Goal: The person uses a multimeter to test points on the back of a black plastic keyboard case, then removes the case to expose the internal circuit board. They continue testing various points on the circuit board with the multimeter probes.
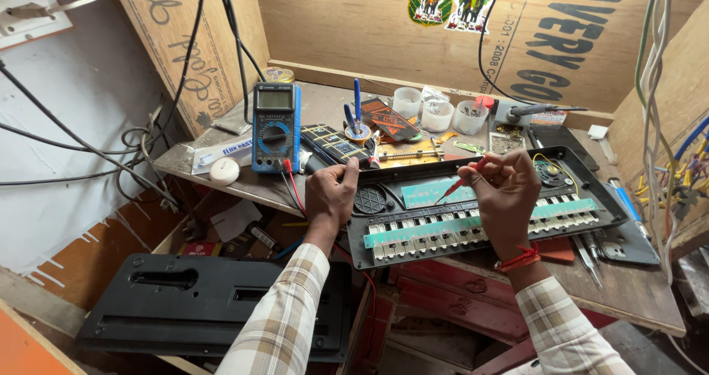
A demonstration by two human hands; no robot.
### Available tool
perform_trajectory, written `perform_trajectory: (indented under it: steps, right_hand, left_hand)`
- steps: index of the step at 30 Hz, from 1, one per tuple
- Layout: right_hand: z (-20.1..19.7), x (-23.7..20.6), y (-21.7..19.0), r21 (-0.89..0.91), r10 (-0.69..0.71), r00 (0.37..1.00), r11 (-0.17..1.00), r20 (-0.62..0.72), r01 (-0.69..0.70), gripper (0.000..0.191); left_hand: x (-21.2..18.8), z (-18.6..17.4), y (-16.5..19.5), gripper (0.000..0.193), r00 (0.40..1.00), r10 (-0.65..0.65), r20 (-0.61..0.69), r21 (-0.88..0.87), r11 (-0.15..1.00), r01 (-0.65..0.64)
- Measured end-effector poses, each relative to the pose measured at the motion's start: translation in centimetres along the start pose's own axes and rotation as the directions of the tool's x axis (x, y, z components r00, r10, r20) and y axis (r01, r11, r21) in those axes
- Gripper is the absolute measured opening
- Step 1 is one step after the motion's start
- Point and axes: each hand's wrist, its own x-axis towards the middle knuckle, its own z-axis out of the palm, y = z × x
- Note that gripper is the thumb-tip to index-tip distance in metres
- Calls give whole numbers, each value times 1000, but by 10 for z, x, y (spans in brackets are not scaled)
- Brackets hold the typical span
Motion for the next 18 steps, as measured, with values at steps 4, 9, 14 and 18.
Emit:
perform_trajectory:
  steps: [4,9,14,18]
  right_hand:
    - [-3,5,7,33,21,999,999,34,-22,30]
    - [-7,8,10,84,84,995,993,58,-88,31]
    - [-7,11,11,107,104,991,988,80,-112,31]
    - [-8,13,14,95,53,986,993,155,-69,33]
  left_hand:
    - [5,5,-1,58,1000,-20,12,14,1000,20]
    - [8,7,-4,60,998,-55,30,34,998,54]
    - [7,4,-1,57,1000,-23,15,16,1000,23]
    - [6,3,0,57,998,-50,24,17,999,50]
